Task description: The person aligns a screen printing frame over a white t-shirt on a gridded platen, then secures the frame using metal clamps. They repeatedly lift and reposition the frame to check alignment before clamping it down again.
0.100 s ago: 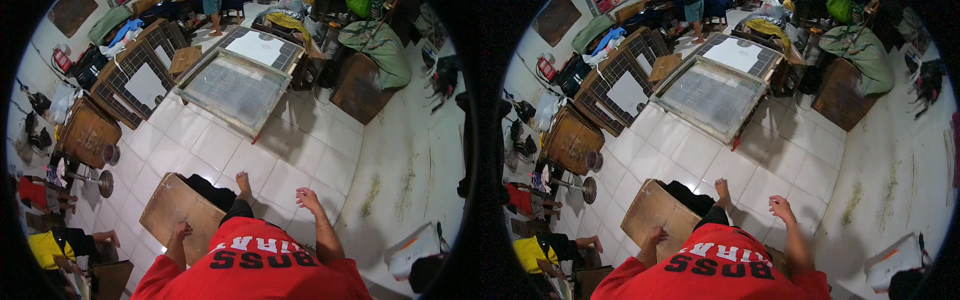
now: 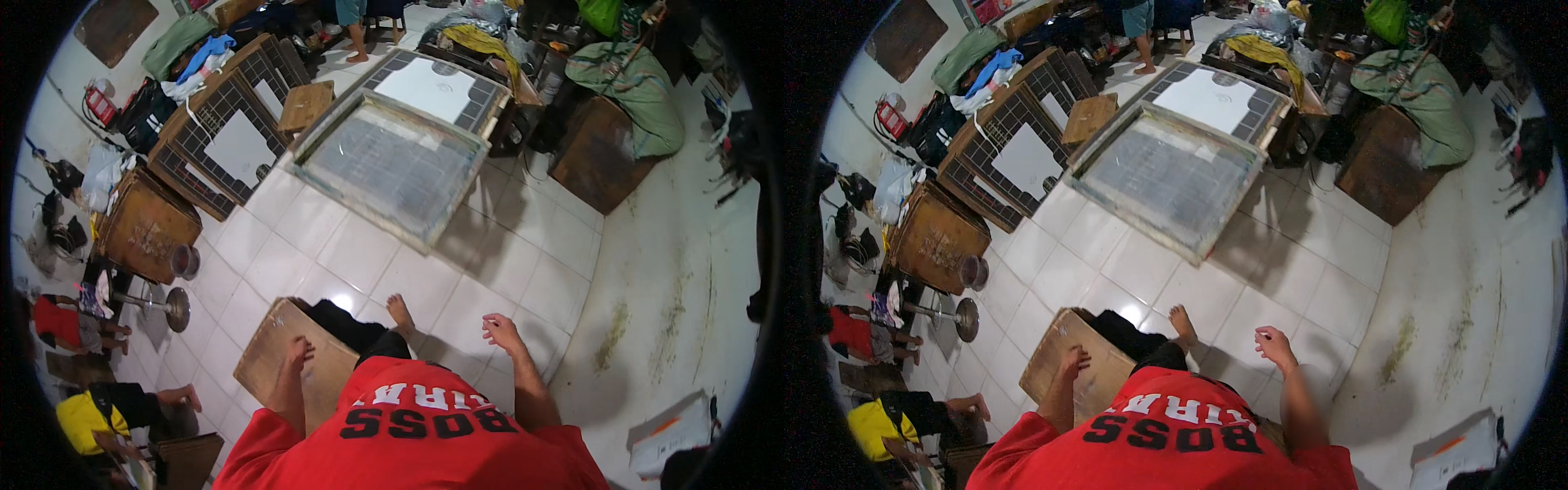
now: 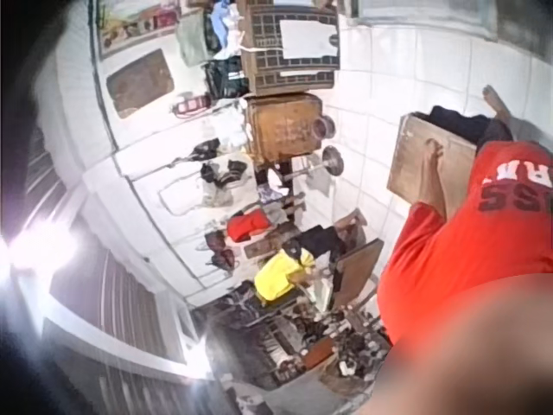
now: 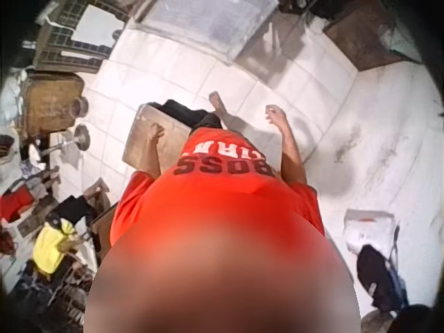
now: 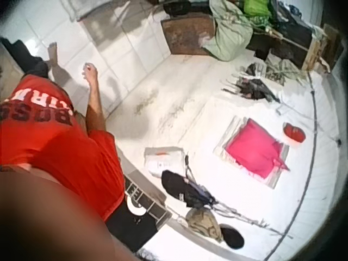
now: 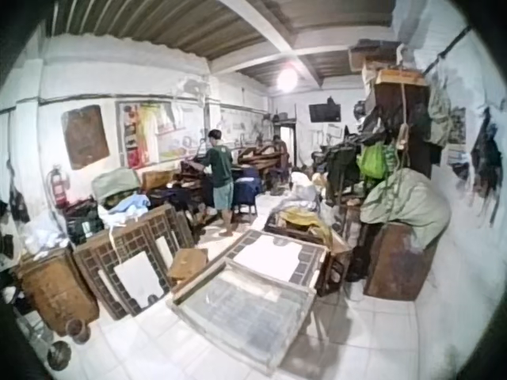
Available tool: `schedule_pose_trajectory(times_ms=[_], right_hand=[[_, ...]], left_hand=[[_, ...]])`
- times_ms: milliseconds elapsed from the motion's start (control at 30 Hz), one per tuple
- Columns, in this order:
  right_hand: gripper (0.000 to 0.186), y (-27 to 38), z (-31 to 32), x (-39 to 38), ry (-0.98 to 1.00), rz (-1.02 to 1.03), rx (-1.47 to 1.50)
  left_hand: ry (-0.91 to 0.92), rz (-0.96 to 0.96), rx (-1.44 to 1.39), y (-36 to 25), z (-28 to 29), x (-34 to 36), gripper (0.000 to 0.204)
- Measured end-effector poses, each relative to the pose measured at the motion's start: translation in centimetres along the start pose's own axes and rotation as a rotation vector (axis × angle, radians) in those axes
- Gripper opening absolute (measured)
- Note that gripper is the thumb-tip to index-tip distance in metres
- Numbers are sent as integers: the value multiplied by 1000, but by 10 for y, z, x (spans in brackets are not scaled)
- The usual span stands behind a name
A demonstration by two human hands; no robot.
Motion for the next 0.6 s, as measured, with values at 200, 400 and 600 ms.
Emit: schedule_pose_trajectory(times_ms=[200,400,600], right_hand=[[47,98,-32,114,-52,-11,154],[67,186,-58,193,-206,23,391],[61,200,-69,211,-438,-67,322]], left_hand=[[-222,-657,365,-354,-43,86,52],[-258,-872,402,-568,-78,102,60],[-171,-805,653,-601,-103,149,59]])
Point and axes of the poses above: each hand's wrist, its own x-axis towards the middle knuckle, its own z-axis out of the back of the hand, y = z × x, the point moved 10 cm from there along x, towards the middle knuckle, and after that the axes turned 1 degree about z, right-handed, at the moved point
